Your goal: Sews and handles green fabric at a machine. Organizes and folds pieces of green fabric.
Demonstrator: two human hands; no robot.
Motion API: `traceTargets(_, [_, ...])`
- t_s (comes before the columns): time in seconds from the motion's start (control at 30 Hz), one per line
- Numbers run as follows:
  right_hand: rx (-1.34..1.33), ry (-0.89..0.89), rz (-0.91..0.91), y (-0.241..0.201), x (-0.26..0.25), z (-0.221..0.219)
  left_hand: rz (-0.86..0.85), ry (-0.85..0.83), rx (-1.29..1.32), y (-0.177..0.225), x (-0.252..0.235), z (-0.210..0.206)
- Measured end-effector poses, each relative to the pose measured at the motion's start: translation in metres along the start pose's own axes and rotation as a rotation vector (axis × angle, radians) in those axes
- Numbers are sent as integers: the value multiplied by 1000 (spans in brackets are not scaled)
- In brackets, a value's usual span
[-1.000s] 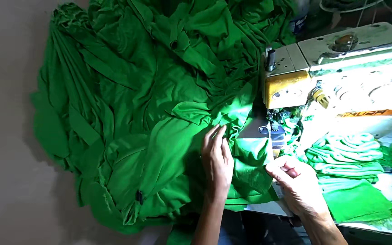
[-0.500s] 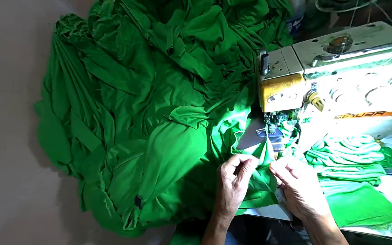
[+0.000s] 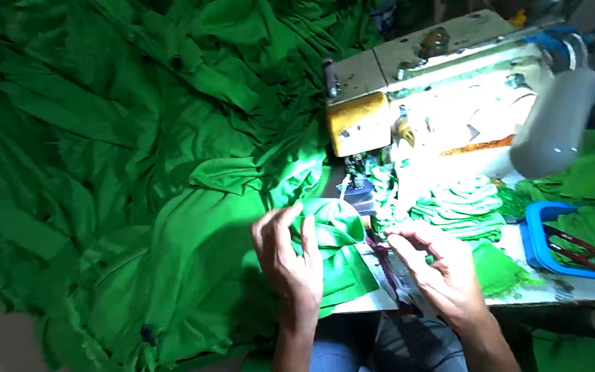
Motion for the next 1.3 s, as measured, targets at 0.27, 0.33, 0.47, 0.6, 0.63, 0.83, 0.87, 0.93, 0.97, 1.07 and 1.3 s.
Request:
traceTargets(0.27, [364, 229, -46, 0, 49, 99, -154, -416, 416, 92, 67, -63])
traceTargets(0.33, [361, 222, -64, 0, 61, 107, -170, -445, 326, 97, 69, -79])
traceTargets(0.47, [291, 243, -91, 5, 79, 112, -197, -358, 288, 99, 69, -89])
traceTargets(0.6, [259, 263, -146, 11, 90, 112, -261, -315, 356, 99, 71, -88])
traceTargets(0.63, [264, 253, -159, 11, 92, 110, -257, -321, 400, 101, 70, -87])
traceTargets(0.83, [154, 95, -226, 0, 95, 94, 293, -614, 944, 116, 53, -52])
traceTargets(0.87, [121, 78, -198, 1, 94, 89, 366, -665, 1022, 116, 50, -46])
traceTargets(0.93, [48, 83, -130, 2, 89, 82, 424, -715, 1141, 115, 51, -35])
traceTargets(0.97, [-2, 99, -108, 1, 86, 79, 410, -714, 1170, 113, 54, -31])
traceTargets(1.07, [-178, 157, -120, 0, 76, 71, 256, -698, 1179, 102, 68, -22])
traceTargets(1.3, [-277, 14, -98, -21, 62, 52, 221, -472, 1120, 61, 88, -12])
Point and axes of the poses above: each hand's wrist, its own x-axis away from the middle knuckle, its own z-axis out of the back of the hand, y = z × x, the point moved 1 cm from there along -x, towards the middle knuckle, and after that the axes turned 6 degrees about -y, right-handed, at the moved point
